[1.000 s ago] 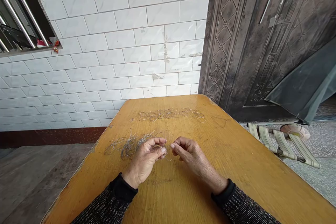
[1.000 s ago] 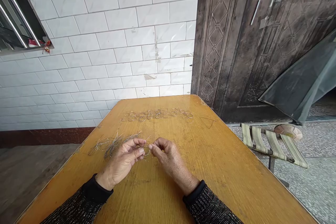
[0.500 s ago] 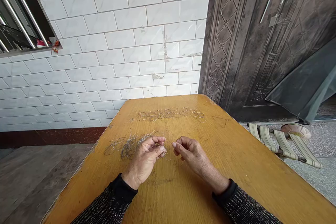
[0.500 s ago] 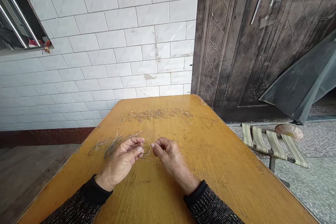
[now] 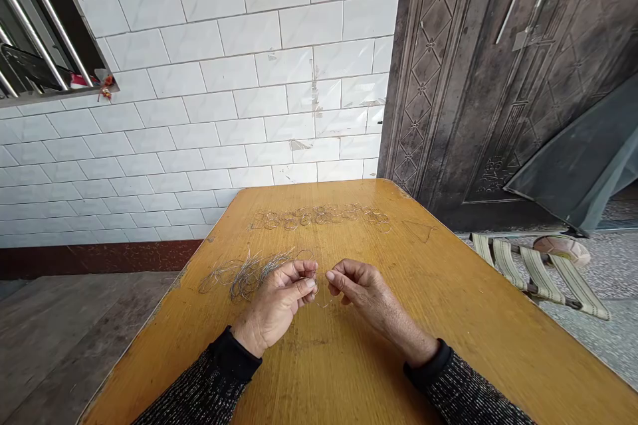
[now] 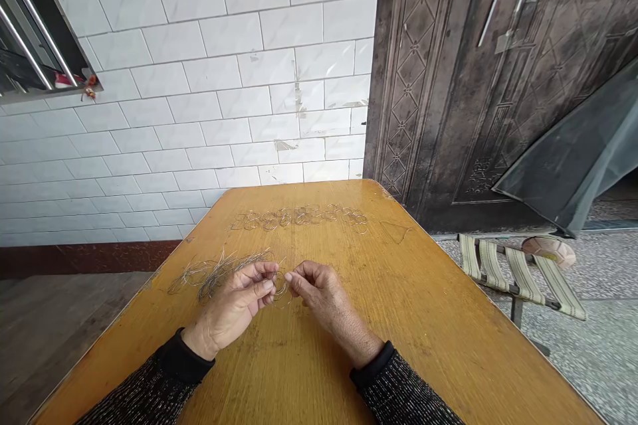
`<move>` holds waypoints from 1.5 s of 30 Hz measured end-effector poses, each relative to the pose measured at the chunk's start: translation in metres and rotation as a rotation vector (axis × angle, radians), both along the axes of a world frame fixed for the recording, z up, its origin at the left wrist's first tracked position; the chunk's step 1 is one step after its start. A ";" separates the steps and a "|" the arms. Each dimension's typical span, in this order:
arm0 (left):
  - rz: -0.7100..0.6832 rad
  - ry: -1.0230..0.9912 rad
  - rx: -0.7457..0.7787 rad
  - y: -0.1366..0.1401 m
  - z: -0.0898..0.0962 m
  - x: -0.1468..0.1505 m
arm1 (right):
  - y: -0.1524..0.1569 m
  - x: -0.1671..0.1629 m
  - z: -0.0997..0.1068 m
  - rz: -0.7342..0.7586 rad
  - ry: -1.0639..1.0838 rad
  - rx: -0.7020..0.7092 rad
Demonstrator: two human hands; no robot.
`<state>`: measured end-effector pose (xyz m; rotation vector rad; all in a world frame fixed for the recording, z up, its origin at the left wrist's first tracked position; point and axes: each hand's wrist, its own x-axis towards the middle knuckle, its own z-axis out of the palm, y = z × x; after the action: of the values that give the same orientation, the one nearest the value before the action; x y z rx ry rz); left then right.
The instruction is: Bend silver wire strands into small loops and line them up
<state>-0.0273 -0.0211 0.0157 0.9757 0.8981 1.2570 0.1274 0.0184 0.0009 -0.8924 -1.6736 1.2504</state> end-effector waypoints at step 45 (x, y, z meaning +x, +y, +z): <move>0.107 0.447 0.145 0.000 -0.007 0.007 | -0.001 -0.004 -0.006 0.137 0.045 -0.164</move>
<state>-0.0207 -0.0212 0.0085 1.3722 1.2280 1.2267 0.1238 0.0177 -0.0055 -0.8510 -1.6370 1.5073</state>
